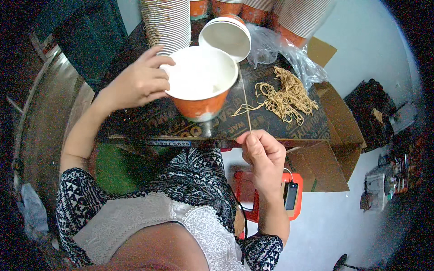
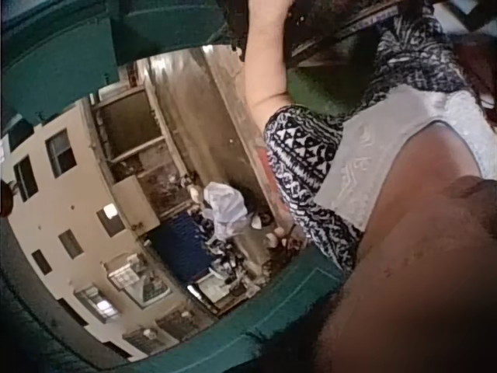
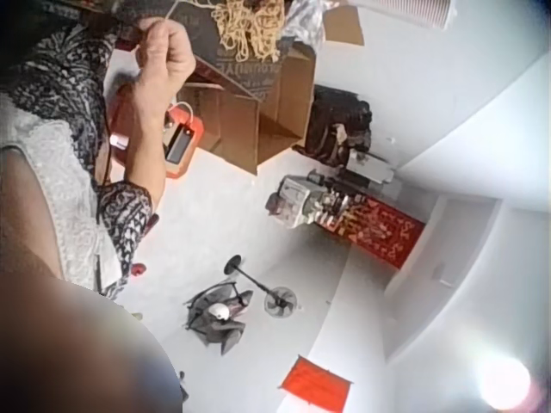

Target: Attaching elastic strings to paper bowls by threading them through holes and tying them.

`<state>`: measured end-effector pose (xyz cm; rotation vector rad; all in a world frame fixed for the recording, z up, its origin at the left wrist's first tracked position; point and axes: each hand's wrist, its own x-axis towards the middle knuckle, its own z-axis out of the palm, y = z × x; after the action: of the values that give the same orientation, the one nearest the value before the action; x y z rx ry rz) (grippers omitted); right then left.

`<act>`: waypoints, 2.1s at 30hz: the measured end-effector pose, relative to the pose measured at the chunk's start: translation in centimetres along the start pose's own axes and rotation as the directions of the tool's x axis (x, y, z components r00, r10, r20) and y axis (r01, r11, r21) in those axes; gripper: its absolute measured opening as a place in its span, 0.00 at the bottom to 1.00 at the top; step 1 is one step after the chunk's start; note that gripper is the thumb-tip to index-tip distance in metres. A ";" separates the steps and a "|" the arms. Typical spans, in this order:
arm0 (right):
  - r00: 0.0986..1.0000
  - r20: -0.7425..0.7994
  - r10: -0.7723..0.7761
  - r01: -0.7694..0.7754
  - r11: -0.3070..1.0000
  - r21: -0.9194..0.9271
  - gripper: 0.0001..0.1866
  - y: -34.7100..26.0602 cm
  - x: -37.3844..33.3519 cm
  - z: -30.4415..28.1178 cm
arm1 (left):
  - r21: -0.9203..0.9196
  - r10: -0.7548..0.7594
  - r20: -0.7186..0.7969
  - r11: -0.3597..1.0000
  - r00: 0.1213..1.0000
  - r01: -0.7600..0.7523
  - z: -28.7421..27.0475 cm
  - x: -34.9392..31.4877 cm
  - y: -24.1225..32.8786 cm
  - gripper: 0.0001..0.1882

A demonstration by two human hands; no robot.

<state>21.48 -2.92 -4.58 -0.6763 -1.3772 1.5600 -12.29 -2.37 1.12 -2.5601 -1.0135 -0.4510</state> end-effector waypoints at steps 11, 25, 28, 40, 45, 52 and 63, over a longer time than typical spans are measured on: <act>0.988 0.153 0.032 -0.115 0.811 0.574 0.13 -1.2 3.7 4.7 | -0.215 -0.245 -0.554 0.966 0.795 0.147 3.7 5.4 7.8 0.19; 0.990 -0.118 -0.077 0.103 0.968 0.229 0.13 1.4 3.9 4.2 | -0.862 -0.614 0.350 0.084 0.708 0.499 5.3 1.7 13.6 0.03; 0.835 -0.020 -0.550 0.347 0.555 -0.756 0.18 2.1 2.6 2.8 | -0.769 -0.544 0.234 0.404 0.806 0.496 4.2 0.8 12.9 0.04; 0.872 0.335 -0.356 0.488 0.680 -0.547 0.05 2.9 1.6 4.4 | -0.607 -0.518 0.114 0.639 0.848 0.473 1.4 0.6 11.4 0.06; 0.875 0.196 -0.442 0.465 0.655 -0.596 0.04 3.4 2.5 4.4 | -0.444 -0.486 -0.320 0.835 0.813 0.324 0.4 0.8 9.2 0.06; 0.818 0.066 -0.572 0.476 0.607 -0.637 0.04 4.7 4.2 4.6 | -0.322 -0.401 -0.338 0.899 0.851 0.297 0.8 1.2 6.8 0.04; 0.743 0.133 -0.656 0.548 0.482 -0.683 0.05 5.7 4.9 5.0 | -0.469 -0.570 -0.012 0.729 0.821 0.499 0.8 3.0 4.9 0.08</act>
<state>13.53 -0.59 -8.16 -0.6012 -1.8318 0.3685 -6.65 -3.57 0.68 -2.4931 -1.7741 -1.1466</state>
